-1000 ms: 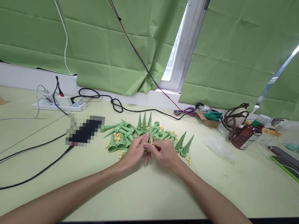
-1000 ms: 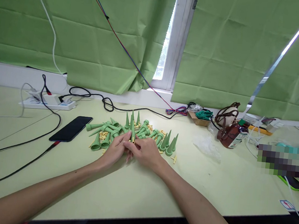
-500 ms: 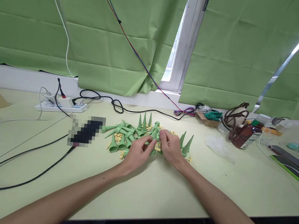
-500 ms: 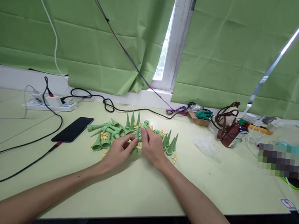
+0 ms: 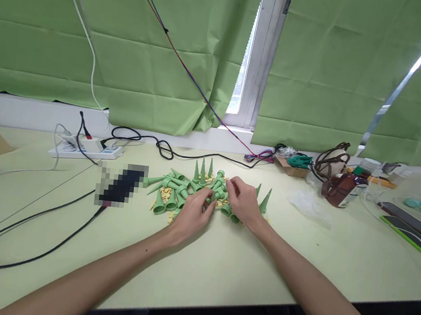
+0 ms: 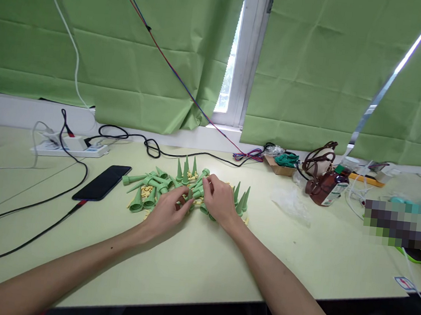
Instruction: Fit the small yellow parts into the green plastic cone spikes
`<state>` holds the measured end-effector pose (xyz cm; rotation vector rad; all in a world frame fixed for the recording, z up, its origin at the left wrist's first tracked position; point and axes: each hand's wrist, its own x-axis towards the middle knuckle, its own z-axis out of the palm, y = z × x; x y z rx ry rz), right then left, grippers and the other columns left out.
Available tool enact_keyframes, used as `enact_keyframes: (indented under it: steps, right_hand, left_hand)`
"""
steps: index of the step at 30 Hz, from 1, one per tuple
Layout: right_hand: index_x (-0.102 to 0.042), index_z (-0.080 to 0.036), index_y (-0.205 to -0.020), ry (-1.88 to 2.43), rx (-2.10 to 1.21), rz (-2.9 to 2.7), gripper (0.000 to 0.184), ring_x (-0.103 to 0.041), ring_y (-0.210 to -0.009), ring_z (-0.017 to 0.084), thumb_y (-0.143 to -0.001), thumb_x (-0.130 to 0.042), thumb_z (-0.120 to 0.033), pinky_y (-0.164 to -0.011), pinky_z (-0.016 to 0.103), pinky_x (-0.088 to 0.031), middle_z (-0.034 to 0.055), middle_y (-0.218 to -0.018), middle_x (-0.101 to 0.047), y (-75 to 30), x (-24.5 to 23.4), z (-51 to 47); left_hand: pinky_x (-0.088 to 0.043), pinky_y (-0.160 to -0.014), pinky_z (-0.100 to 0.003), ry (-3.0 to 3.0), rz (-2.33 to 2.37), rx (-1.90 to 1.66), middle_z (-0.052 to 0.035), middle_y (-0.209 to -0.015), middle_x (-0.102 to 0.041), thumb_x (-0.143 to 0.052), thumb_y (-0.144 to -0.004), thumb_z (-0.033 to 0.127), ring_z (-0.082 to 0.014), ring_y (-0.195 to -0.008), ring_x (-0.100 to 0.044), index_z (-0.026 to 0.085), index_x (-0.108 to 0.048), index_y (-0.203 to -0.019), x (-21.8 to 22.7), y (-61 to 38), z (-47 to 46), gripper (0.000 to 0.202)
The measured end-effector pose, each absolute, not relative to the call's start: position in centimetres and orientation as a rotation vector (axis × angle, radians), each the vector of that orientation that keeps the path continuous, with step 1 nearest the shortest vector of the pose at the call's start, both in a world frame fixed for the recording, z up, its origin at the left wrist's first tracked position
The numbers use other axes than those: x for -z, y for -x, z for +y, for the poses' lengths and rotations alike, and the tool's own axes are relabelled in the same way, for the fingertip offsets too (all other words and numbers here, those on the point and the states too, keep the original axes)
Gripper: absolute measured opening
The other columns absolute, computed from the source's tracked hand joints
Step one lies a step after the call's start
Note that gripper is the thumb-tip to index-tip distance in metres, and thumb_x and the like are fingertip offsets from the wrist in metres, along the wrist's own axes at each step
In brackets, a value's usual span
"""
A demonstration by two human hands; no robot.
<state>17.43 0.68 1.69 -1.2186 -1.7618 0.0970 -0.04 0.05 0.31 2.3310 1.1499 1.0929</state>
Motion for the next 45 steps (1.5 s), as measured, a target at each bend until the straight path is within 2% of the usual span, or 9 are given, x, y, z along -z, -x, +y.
enact_keyframes:
  steps: [5, 8, 11, 16, 23, 27, 32, 36, 45]
  right_hand:
    - [-0.06, -0.018, -0.096, 1.337, -0.08, -1.933, 0.013, -0.059, -0.069, 0.015, -0.095, -0.048, -0.021, -0.068, 0.024, -0.039, 0.0017, -0.077, -0.067, -17.7, -1.5, 1.0]
    - [-0.062, -0.017, -0.101, 1.419, -0.039, -2.01, 0.015, -0.06, -0.079, 0.018, -0.093, -0.049, -0.016, -0.073, 0.026, -0.04, 0.0053, -0.087, -0.069, -17.9, -1.4, 1.2]
    - [-0.063, -0.017, -0.102, 1.485, -0.006, -2.061, 0.019, -0.06, -0.086, 0.019, -0.092, -0.048, -0.012, -0.073, 0.026, -0.039, 0.0083, -0.093, -0.069, -18.1, -1.4, 1.4]
    - [-0.065, -0.017, -0.103, 1.577, -0.031, -2.089, 0.025, -0.063, -0.083, 0.019, -0.09, -0.047, -0.006, -0.07, 0.025, -0.037, 0.0091, -0.09, -0.07, -18.5, -1.4, 1.6]
    - [-0.067, -0.017, -0.099, 1.636, -0.045, -2.133, 0.024, -0.065, -0.079, 0.02, -0.089, -0.049, -0.006, -0.067, 0.025, -0.036, 0.009, -0.084, -0.071, -18.4, -1.3, 1.5]
    - [-0.066, -0.018, -0.104, 1.667, -0.035, -2.131, 0.023, -0.065, -0.084, 0.021, -0.089, -0.051, -0.008, -0.069, 0.026, -0.037, 0.009, -0.086, -0.071, -18.3, -1.2, 1.4]
    - [-0.065, -0.018, -0.105, 1.745, -0.048, -2.127, 0.021, -0.065, -0.085, 0.022, -0.089, -0.052, -0.011, -0.069, 0.027, -0.038, 0.0089, -0.086, -0.071, -18.0, -1.2, 1.4]
    - [-0.066, -0.019, -0.103, 1.765, -0.05, -2.13, 0.026, -0.065, -0.084, 0.022, -0.087, -0.048, -0.007, -0.066, 0.026, -0.037, 0.008, -0.084, -0.071, -17.9, -1.2, 1.3]
    - [-0.065, -0.02, -0.107, 1.754, -0.086, -2.083, 0.029, -0.065, -0.088, 0.022, -0.087, -0.048, -0.009, -0.067, 0.027, -0.038, 0.0069, -0.089, -0.073, -17.9, -1.0, 1.4]
  left_hand:
    - [-0.036, -0.057, -0.027, -2.408, 1.202, -1.069, -0.0024, -0.075, -0.059, -0.048, -0.093, 0.028, -0.0162, -0.062, -0.051, 0.02, -0.05, -0.082, -0.5, 0.4, 0.4, 0.014]
    - [-0.033, -0.056, -0.027, -2.425, 1.267, -1.062, -0.0017, -0.07, -0.059, -0.051, -0.092, 0.028, -0.0163, -0.057, -0.049, 0.02, -0.052, -0.082, -0.5, 0.6, 0.7, 0.013]
    - [-0.034, -0.056, -0.028, -2.397, 1.316, -1.036, -0.0027, -0.075, -0.063, -0.051, -0.092, 0.029, -0.0168, -0.056, -0.051, 0.019, -0.056, -0.093, -0.5, 0.7, 0.7, 0.011]
    - [-0.037, -0.058, -0.028, -2.36, 1.376, -0.996, -0.0064, -0.087, -0.068, -0.051, -0.093, 0.031, -0.0187, -0.06, -0.056, 0.018, -0.058, -0.111, -0.5, 0.6, 0.5, 0.024]
    - [-0.039, -0.06, -0.029, -2.326, 1.377, -1.041, -0.008, -0.103, -0.067, -0.05, -0.094, 0.037, -0.0167, -0.063, -0.056, 0.02, -0.054, -0.119, -0.8, 0.5, 0.0, 0.03]
    - [-0.038, -0.06, -0.027, -2.279, 1.352, -1.225, -0.0064, -0.105, -0.062, -0.051, -0.094, 0.037, -0.0126, -0.06, -0.051, 0.02, -0.051, -0.11, -1.1, 0.3, -0.3, 0.024]
    - [-0.034, -0.055, -0.025, -2.29, 1.261, -1.367, 0.0009, -0.074, -0.055, -0.051, -0.093, 0.032, -0.0107, -0.053, -0.043, 0.02, -0.05, -0.089, -0.8, 0.1, -0.8, 0.013]
    - [-0.034, -0.054, -0.024, -2.467, 0.994, -1.206, 0.003, -0.062, -0.05, -0.047, -0.094, 0.027, -0.0107, -0.052, -0.042, 0.02, -0.054, -0.085, -0.2, 0.0, -1.1, 0.013]
    - [-0.028, -0.052, -0.028, -2.799, 0.622, -0.785, 0.0005, -0.059, -0.053, -0.041, -0.093, 0.019, -0.0115, -0.052, -0.045, 0.019, -0.058, -0.074, 0.3, -0.1, -2.0, 0.025]
